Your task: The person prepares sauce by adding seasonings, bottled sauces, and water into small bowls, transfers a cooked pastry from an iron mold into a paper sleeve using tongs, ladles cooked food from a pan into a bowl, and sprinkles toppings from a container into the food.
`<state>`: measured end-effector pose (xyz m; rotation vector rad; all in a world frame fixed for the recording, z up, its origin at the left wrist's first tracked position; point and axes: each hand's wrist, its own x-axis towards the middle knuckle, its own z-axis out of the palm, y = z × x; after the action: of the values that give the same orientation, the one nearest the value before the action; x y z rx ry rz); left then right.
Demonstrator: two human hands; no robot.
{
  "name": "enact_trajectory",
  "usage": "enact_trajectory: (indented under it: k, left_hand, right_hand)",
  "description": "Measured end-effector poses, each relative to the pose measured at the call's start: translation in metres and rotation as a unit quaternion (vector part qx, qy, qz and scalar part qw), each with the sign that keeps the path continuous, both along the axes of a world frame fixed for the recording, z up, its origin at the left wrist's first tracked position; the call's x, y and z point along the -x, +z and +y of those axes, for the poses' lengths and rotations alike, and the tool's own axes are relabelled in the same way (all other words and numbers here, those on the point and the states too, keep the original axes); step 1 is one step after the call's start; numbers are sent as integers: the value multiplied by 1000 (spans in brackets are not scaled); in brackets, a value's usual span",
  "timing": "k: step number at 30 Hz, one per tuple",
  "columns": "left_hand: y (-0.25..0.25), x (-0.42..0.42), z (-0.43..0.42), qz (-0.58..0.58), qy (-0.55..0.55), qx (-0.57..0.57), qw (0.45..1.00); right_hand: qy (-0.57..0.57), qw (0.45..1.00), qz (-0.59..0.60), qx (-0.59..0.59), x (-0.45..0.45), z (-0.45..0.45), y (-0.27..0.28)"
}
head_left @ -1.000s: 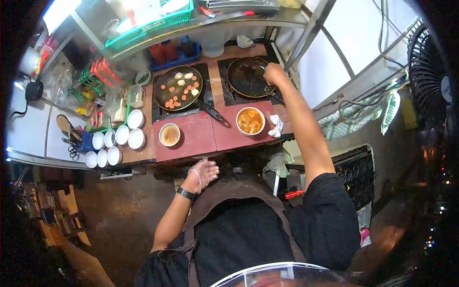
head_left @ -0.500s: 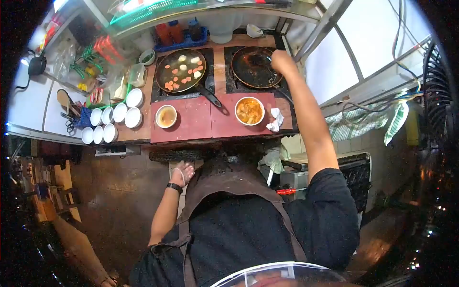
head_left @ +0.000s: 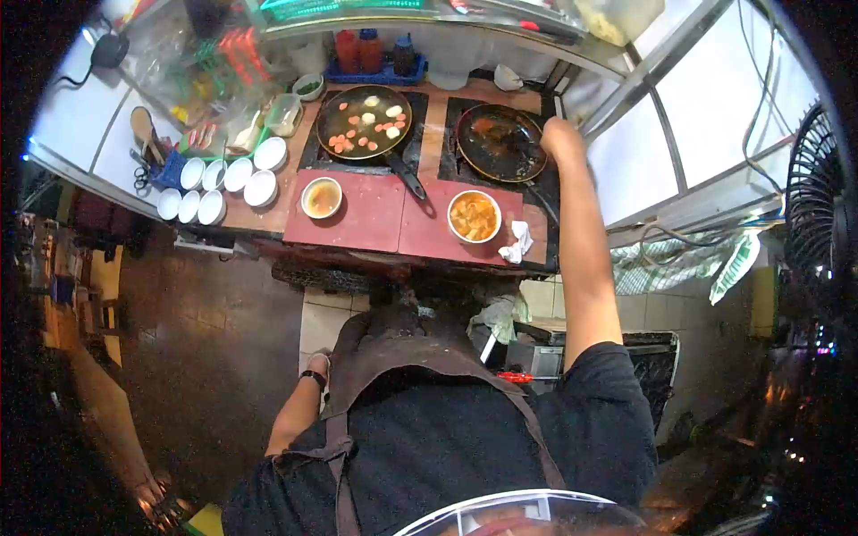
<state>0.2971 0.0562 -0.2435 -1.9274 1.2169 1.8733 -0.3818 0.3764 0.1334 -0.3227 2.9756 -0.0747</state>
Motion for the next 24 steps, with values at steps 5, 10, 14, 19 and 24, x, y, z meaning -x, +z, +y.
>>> enact_trajectory:
  k: [5,10,14,19,24]
  left_hand:
    - [18,-48,7,7,-595,285,752]
    - [-10,-84,18,-27,-602,274,750]
    - [23,-90,30,-13,-542,209,814]
    - [-15,-121,37,5,-544,95,833]
    - [8,-113,27,126,-515,378,759]
  right_hand:
    - [82,996,-3,-20,19,-28,-47]
    - [78,994,72,12,20,-18,-20]
    - [105,991,83,9,10,-48,-47]
    - [51,996,63,22,0,-30,-7]
    - [83,996,44,3,-31,-38,-26]
